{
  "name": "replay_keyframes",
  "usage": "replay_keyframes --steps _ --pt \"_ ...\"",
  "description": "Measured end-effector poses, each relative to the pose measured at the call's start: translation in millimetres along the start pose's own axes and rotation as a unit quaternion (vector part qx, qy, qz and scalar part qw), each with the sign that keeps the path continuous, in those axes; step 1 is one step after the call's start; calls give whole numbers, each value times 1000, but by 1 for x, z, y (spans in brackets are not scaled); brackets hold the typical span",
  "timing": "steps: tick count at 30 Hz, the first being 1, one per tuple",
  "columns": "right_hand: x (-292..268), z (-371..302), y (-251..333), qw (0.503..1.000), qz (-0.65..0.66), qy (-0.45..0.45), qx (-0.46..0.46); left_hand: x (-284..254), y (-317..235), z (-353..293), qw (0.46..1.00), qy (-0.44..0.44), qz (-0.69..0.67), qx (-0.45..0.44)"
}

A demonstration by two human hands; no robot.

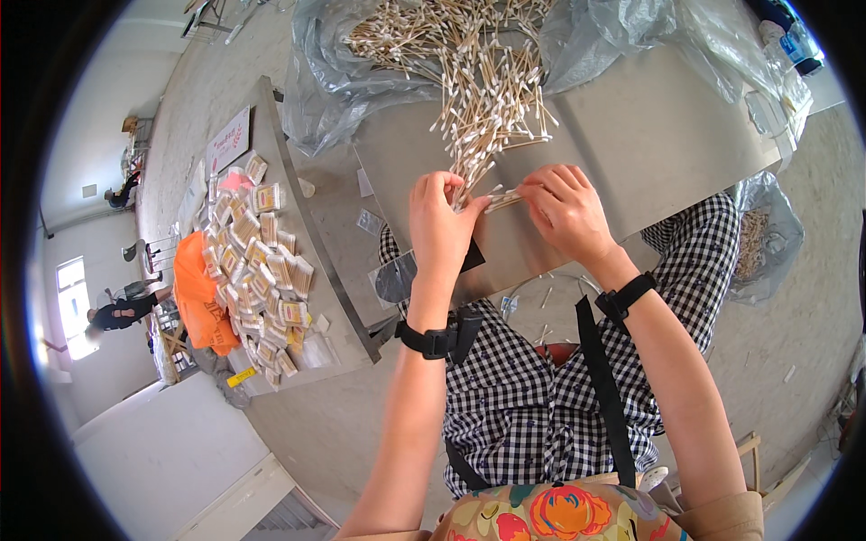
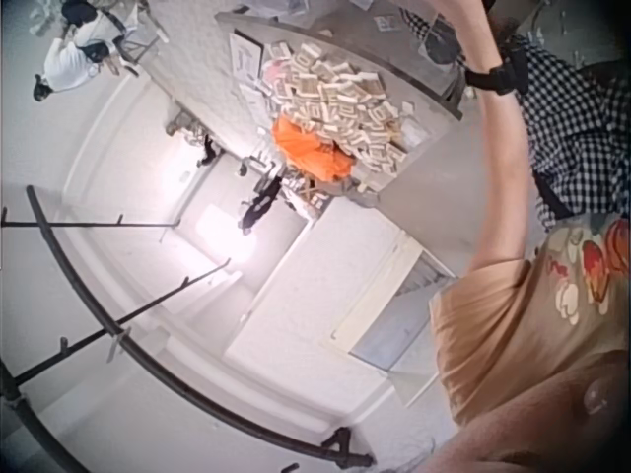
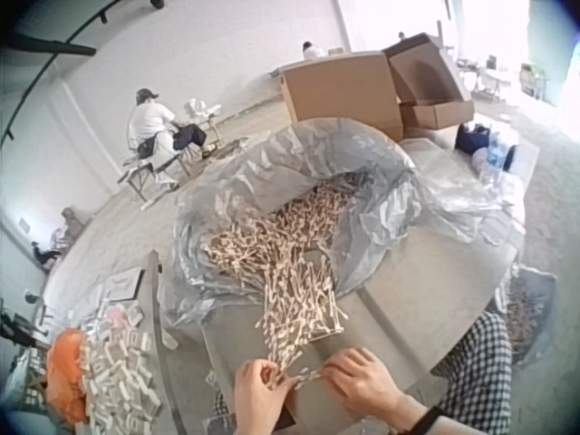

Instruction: Manually align and pack cotton swabs into small plastic containers.

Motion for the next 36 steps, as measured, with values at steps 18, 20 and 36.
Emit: replay_keyframes --steps 18,20,36 --pt "-1 0 11 993 24 46 -102 6 -9 -33 995 63 -31 69" --pt "1 -2 10 995 22 61 -82 12 -14 -27 993 72 -47 77" --pt "5 -6 8 987 -42 116 -103 33 -13 52 983 142 -64 93"
Point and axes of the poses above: each hand's wrist, its own z-axis towards the middle knuckle, its own x-axis out of the palm, y = z × x, the point moved 2 cm from there along z, towards the middle knuckle, and after that the axes turned 10 degrees about -x, right-handed, at the moved point
